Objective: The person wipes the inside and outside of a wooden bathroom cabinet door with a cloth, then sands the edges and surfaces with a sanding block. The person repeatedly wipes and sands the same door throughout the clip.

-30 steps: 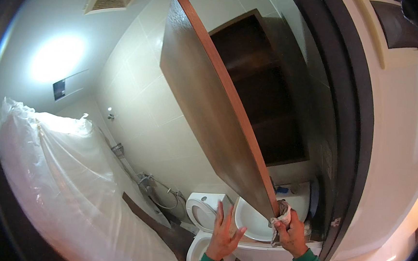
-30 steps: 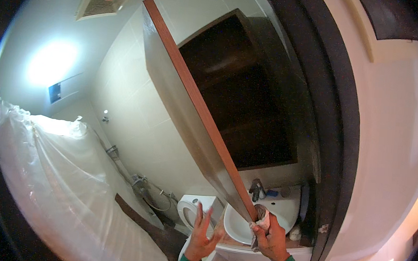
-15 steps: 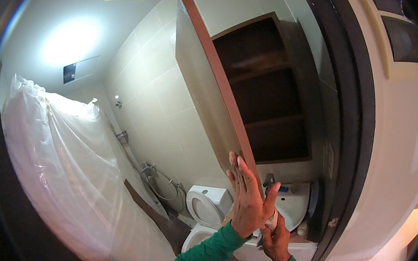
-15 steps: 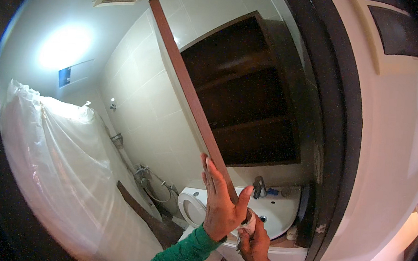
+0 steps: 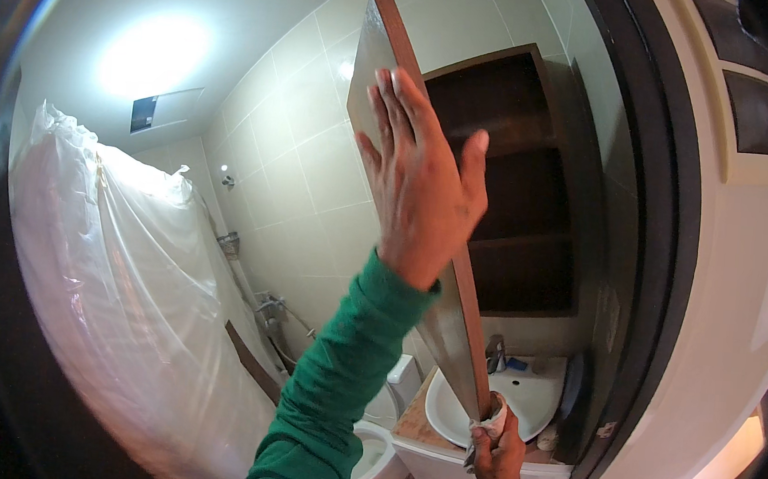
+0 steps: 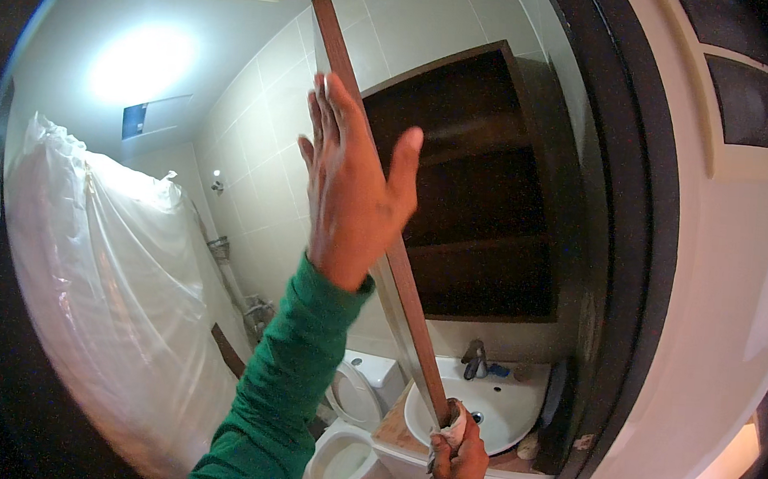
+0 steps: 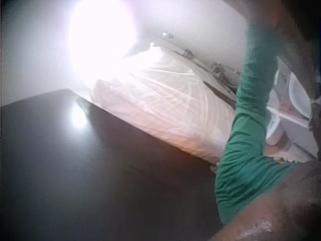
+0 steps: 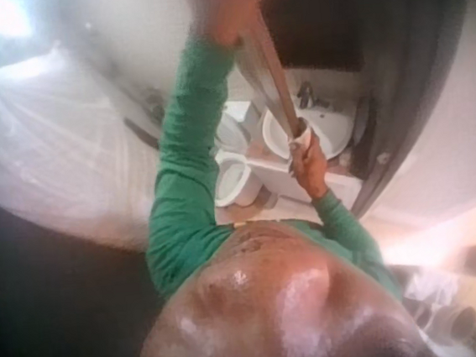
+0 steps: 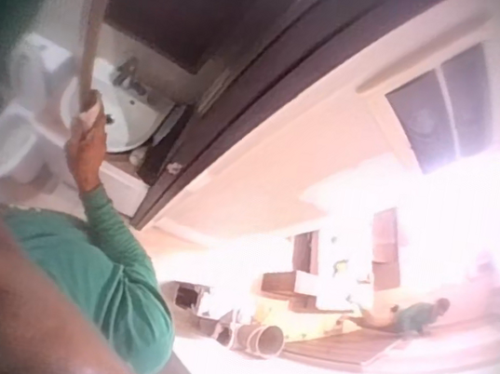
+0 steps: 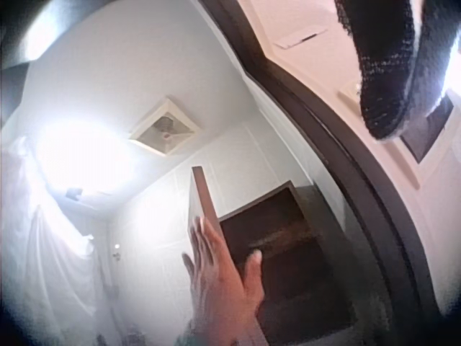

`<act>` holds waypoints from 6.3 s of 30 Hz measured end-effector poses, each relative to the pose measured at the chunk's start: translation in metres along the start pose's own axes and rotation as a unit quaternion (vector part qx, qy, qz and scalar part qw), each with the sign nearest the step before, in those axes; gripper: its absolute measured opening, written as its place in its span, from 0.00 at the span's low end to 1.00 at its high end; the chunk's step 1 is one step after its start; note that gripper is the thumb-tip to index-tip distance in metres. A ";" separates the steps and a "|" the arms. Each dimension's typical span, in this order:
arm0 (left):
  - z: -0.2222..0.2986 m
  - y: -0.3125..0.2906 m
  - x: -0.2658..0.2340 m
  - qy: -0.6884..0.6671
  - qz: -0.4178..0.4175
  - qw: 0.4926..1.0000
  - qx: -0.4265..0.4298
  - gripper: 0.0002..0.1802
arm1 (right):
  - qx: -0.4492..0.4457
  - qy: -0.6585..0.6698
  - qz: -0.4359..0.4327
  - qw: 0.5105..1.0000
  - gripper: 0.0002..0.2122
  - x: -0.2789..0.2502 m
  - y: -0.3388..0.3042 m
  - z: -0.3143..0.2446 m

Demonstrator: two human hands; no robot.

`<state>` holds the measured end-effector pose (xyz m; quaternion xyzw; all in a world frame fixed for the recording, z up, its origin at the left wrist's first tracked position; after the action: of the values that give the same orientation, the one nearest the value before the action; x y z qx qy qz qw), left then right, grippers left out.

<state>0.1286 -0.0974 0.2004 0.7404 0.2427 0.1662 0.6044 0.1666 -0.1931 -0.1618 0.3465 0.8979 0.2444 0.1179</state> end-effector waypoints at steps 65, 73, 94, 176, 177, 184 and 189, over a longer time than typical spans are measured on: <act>-0.045 -0.415 0.018 -0.578 -0.204 0.355 -0.706 0.29 | -0.094 -0.182 0.186 0.961 0.24 0.021 -0.003 -0.016; -0.054 -0.365 -0.003 -0.674 -0.536 0.222 -0.457 0.18 | -0.075 -0.249 0.246 0.934 0.24 0.026 0.002 -0.031; -0.005 -0.099 0.026 -0.424 0.002 0.904 0.059 0.46 | -0.039 -0.311 0.326 0.892 0.24 0.052 0.005 -0.036; -0.068 -0.426 0.029 -0.689 -0.332 0.148 -0.627 0.09 | -0.085 -0.330 0.320 0.884 0.25 0.052 0.001 -0.030; -0.065 -0.434 0.039 -0.684 -0.347 0.175 -0.618 0.11 | -0.074 -0.335 0.320 0.883 0.24 0.054 0.003 -0.037; -0.049 -0.396 0.041 -0.658 -0.306 0.148 -0.671 0.24 | 0.003 -0.317 0.301 0.899 0.25 0.041 0.004 -0.063; -0.026 -0.399 0.062 -0.711 -0.320 0.017 -0.626 0.39 | -0.007 -0.254 0.377 0.891 0.17 0.013 -0.007 -0.090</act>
<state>0.1023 0.0193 -0.1863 -0.3252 -0.2930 -0.5648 0.6996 0.1183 -0.2210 -0.0891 0.7084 0.6377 0.1803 0.2429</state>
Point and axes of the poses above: each hand's wrist, its own y-axis towards the middle knuckle, its own x-axis out of the palm, z = x × y, the point moved 2 cm from there along y, towards the middle knuckle
